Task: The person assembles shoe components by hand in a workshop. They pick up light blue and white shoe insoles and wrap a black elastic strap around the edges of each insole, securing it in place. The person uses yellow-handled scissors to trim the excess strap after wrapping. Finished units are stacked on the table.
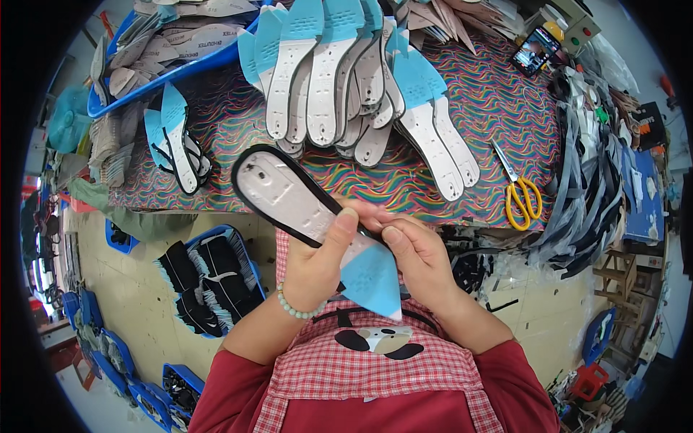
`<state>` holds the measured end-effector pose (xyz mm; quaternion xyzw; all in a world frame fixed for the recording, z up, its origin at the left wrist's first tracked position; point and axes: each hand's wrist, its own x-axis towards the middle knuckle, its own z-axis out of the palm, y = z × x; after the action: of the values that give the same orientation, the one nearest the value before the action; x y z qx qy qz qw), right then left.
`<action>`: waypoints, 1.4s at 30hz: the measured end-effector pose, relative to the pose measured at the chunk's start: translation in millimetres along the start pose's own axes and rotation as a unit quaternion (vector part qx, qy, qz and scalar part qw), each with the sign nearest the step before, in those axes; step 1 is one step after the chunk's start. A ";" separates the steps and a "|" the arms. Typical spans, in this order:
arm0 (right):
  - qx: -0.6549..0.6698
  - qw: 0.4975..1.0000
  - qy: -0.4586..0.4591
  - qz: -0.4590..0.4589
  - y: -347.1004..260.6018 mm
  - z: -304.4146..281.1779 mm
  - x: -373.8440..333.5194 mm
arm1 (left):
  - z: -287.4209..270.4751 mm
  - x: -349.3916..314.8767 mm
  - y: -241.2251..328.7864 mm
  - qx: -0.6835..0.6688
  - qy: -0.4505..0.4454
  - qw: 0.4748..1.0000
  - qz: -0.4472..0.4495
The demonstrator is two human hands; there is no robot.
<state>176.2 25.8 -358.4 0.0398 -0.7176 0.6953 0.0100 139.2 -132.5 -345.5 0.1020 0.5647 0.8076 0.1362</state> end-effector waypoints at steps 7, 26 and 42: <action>-0.172 0.972 0.034 -0.157 -0.6 -3.8 2.2 | 15.3 7.2 19.2 0.174 0.001 0.983 0.057; -0.334 0.916 0.214 -0.063 22.4 -127.4 -4.9 | -60.2 18.9 51.3 -0.040 0.062 0.972 -0.221; -0.142 0.962 0.228 0.045 33.2 -135.5 -27.7 | -10.3 85.4 12.9 -0.025 0.062 0.991 -0.119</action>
<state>195.9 163.3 -389.0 -0.1533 -0.7889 0.5765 0.1475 54.1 -117.2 -336.0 -0.0197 0.5595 0.8045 0.1987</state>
